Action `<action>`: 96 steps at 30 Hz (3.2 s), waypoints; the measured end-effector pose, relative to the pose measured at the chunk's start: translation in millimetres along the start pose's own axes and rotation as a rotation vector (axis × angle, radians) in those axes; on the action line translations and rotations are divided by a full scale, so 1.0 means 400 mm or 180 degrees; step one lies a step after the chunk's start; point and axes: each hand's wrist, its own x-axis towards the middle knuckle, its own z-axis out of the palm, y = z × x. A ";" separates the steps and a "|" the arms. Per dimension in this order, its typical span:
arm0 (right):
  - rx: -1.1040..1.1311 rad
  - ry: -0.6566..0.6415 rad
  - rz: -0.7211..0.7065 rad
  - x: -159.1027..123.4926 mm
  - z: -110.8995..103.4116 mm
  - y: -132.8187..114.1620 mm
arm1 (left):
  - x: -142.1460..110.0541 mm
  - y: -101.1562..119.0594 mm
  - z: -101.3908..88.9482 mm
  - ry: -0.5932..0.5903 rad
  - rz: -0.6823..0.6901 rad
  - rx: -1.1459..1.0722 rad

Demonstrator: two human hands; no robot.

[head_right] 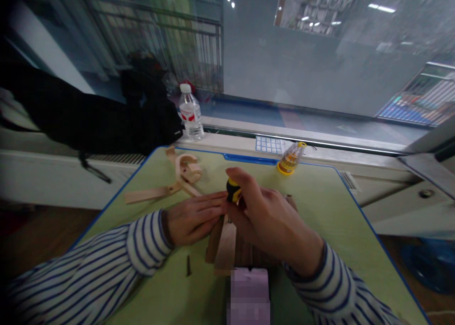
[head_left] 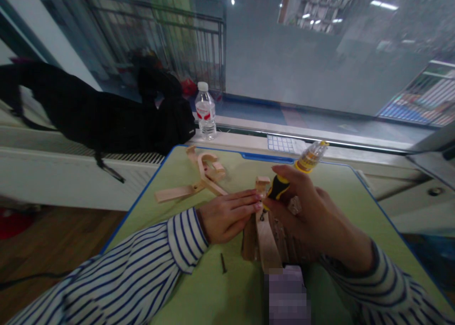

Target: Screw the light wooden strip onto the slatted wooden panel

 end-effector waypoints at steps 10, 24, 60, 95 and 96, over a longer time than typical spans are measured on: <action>-0.0160 0.0025 -0.0079 -0.003 0.003 -0.005 | 0.000 -0.001 0.002 0.0038 0.0004 -0.0012; -0.0109 -0.0054 -0.0089 0.002 -0.002 -0.010 | 0.000 -0.002 -0.003 -0.0069 0.0031 0.0076; -0.0137 0.0047 -0.0364 0.009 0.015 0.005 | -0.001 0.000 -0.002 -0.0075 -0.0075 -0.0049; -0.0006 -0.0118 -0.0322 0.004 0.005 0.000 | 0.001 0.006 -0.002 0.0010 -0.0296 -0.0325; 0.0001 -0.0120 -0.0337 0.004 0.006 0.000 | 0.001 0.006 -0.002 0.0015 -0.0297 -0.0317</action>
